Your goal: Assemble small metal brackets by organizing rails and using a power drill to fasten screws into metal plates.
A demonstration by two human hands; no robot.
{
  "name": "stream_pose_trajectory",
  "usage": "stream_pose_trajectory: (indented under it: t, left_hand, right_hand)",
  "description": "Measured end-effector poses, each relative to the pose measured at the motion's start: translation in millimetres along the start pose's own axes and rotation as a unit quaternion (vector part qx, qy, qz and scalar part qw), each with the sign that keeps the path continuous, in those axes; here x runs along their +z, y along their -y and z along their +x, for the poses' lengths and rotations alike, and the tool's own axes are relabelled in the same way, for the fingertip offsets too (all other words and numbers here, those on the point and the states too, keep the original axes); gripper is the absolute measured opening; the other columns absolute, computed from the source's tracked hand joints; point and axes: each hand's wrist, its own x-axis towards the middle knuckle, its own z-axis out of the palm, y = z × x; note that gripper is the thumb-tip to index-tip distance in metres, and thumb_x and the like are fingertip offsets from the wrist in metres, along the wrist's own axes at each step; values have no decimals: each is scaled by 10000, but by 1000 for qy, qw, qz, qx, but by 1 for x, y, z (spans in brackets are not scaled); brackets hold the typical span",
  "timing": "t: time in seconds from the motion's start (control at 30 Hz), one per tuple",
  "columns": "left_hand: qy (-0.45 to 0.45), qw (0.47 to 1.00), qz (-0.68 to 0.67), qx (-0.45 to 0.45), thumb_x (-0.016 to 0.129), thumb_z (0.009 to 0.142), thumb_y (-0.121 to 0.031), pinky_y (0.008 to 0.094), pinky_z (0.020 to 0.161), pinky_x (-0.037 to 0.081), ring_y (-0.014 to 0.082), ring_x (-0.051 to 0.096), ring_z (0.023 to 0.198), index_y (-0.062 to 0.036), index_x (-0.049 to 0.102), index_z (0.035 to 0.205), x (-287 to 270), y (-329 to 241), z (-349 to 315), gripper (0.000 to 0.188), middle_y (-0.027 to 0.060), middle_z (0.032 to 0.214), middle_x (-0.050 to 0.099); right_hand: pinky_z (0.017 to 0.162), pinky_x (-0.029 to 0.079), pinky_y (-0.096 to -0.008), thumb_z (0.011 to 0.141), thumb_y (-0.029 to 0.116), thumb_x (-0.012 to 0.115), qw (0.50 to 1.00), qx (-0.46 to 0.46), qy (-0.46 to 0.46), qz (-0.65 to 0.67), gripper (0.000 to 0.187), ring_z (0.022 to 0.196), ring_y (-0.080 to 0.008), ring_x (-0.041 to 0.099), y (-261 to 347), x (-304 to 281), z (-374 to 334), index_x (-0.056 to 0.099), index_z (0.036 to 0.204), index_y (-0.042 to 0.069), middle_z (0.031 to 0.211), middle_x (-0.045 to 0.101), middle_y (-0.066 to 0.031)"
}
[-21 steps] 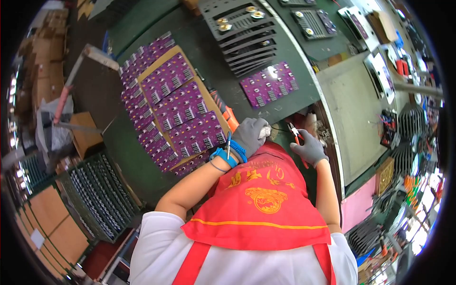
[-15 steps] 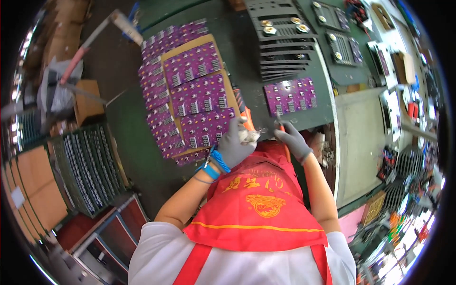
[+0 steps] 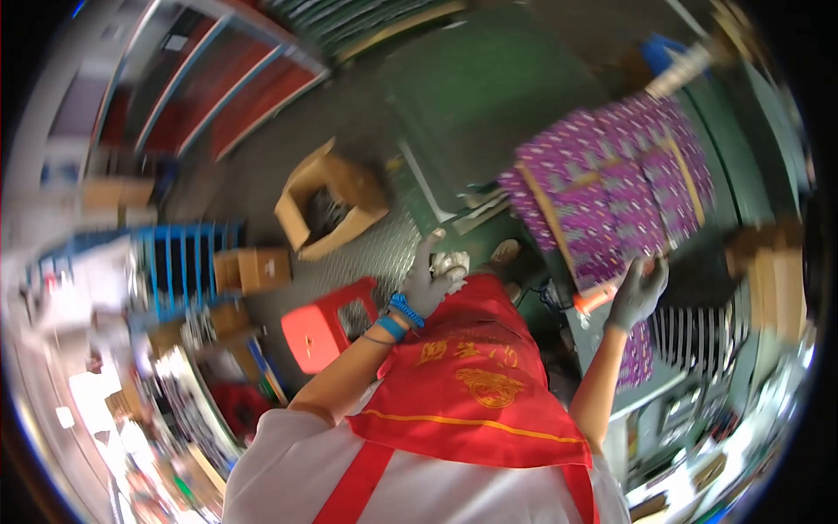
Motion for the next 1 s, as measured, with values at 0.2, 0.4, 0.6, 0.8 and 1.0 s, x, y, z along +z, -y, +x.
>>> stream_pose_trajectory:
  t: [0.2, 0.4, 0.6, 0.8, 1.0]
  left_hand:
    - [-21, 968, -223, -113, 561, 999, -96, 263, 606, 503, 113, 607, 793, -41, 359, 1442, -34, 20, -35, 490, 65, 990, 617]
    - [-59, 862, -467, -186, 542, 1011, -209, 242, 755, 491, 107, 594, 903, 21, 279, 1534, -95, 41, -33, 629, 85, 1091, 611]
    - [-243, 965, 98, -27, 616, 977, -425, 420, 811, 551, 323, 697, 939, 20, 232, 1555, -203, 30, -41, 824, 258, 1200, 611]
    - [-433, 881, 110, -156, 631, 954, -427, 493, 806, 554, 434, 676, 954, -57, 351, 1509, -338, 80, -106, 723, 265, 1172, 639]
    - [-502, 800, 101, -313, 666, 952, -398, 490, 836, 550, 397, 689, 955, -44, 413, 1466, -357, 132, -202, 674, 226, 1189, 658]
  right_hand:
    - [974, 499, -351, 967, 251, 633, 688, -115, 650, 301, 486, 1192, -260, 604, 171, 32, -129, 535, 1391, 35, 1321, 607, -157]
    - [967, 524, -366, 926, 204, 695, 621, -157, 735, 222, 611, 1173, -264, 628, 251, 79, -167, 438, 1452, 29, 1351, 551, -184]
    - [959, 519, -354, 944, 73, 616, 554, 3, 741, 380, 601, 1218, -243, 565, 322, 154, -239, 374, 1495, 54, 1368, 513, -168]
    - [1026, 496, -451, 1030, 261, 534, 484, 118, 781, 377, 552, 1272, -294, 561, 437, 241, -332, 340, 1531, 131, 1439, 509, -162]
    - [1045, 447, -376, 942, 140, 606, 468, -167, 780, 380, 709, 1308, -242, 469, 570, 269, -442, 261, 1547, 9, 1440, 406, -134]
